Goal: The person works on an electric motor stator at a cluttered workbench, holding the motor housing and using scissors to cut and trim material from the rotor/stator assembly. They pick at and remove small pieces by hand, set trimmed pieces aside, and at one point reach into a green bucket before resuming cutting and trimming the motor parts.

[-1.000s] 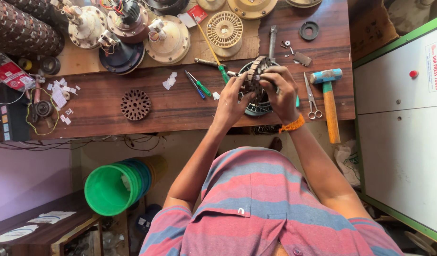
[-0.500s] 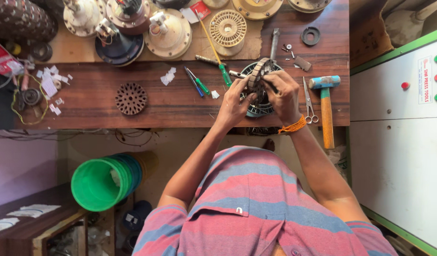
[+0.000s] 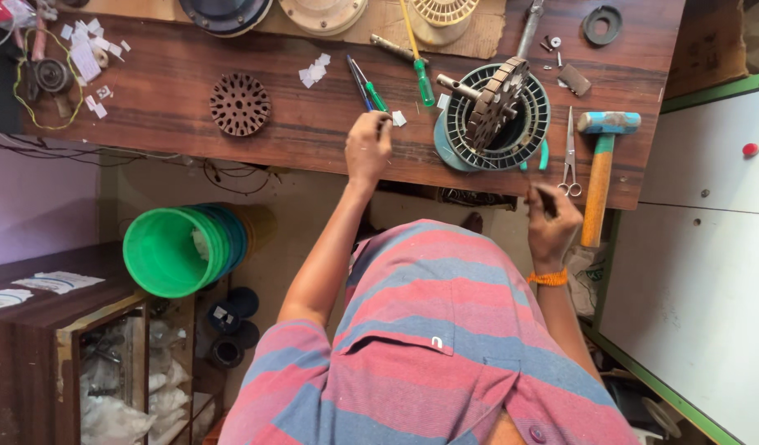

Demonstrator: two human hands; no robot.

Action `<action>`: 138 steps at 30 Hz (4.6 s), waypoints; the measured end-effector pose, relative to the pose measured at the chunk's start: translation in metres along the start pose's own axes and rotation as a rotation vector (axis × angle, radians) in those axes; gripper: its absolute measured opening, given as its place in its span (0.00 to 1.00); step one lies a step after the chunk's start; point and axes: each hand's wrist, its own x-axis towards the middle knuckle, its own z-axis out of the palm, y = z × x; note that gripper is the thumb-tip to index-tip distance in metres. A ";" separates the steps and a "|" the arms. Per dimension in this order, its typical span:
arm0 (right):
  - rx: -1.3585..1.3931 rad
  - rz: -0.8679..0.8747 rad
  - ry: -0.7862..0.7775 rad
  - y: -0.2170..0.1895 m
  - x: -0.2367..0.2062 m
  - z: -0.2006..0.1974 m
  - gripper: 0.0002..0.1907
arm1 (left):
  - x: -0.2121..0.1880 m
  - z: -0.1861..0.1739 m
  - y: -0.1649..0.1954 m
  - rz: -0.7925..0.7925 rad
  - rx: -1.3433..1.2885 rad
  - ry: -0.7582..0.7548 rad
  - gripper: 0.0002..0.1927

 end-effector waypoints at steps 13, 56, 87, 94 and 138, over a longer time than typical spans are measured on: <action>0.161 0.164 0.069 0.018 -0.030 -0.001 0.11 | 0.006 0.005 0.035 0.154 0.495 -0.032 0.13; 0.747 0.242 -0.273 -0.069 0.009 -0.017 0.06 | -0.098 -0.023 0.144 -0.248 -1.009 -0.772 0.23; 0.009 -0.060 -0.109 -0.017 0.053 -0.108 0.06 | -0.074 0.018 0.225 0.139 -0.735 -0.588 0.04; -0.500 0.257 0.172 0.051 0.069 -0.114 0.08 | -0.072 0.027 0.218 -0.190 -0.982 -0.481 0.04; 0.832 0.592 -1.171 -0.075 0.137 -0.166 0.38 | 0.025 0.056 0.290 -0.460 -1.532 -0.810 0.21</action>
